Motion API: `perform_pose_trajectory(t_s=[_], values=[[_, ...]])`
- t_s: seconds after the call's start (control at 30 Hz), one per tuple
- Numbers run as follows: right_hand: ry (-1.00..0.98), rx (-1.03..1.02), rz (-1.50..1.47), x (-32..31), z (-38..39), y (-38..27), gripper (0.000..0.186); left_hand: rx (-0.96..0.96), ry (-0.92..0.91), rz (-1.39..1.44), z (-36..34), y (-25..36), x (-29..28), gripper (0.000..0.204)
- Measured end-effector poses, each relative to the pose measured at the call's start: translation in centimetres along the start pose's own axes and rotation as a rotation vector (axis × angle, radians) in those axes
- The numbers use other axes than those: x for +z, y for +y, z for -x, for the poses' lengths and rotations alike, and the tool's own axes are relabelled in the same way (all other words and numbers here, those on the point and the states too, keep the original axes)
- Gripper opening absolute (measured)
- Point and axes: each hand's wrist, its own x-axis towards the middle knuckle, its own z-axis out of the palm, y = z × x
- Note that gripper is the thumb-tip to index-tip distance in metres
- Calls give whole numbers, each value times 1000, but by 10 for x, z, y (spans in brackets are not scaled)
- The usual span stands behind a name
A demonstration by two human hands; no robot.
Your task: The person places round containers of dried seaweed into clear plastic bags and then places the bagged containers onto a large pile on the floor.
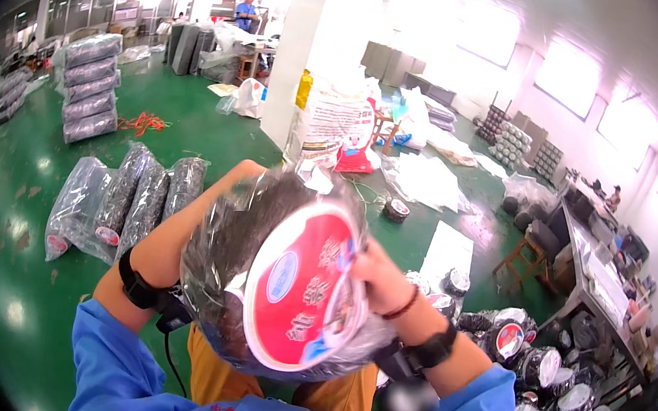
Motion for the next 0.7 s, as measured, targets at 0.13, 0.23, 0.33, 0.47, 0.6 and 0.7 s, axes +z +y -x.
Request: perform_pose_trajectory(t_s=[0.13, 0.23, 0.33, 0.47, 0.6, 0.7], values=[[-37, 132, -46, -17, 14, -10, 61, 299, -24, 115, 7, -18, 6, 25], [43, 396, -119, -18, 31, -49, 59, 323, -51, -66, 29, 8, 7, 45], [206, 464, 102, -21, 36, -48, 55, 275, -143, 7, 31, 10, 16, 54], [343, 488, -18, -33, 43, -62, 45, 380, -118, -240, 34, 7, 24, 58], [464, 472, -206, -34, 53, -59, 44, 656, 11, -433, 38, 7, 37, 49], [468, 426, -124, -39, 54, -51, 44, 871, 161, -794, 37, 7, 45, 20]])
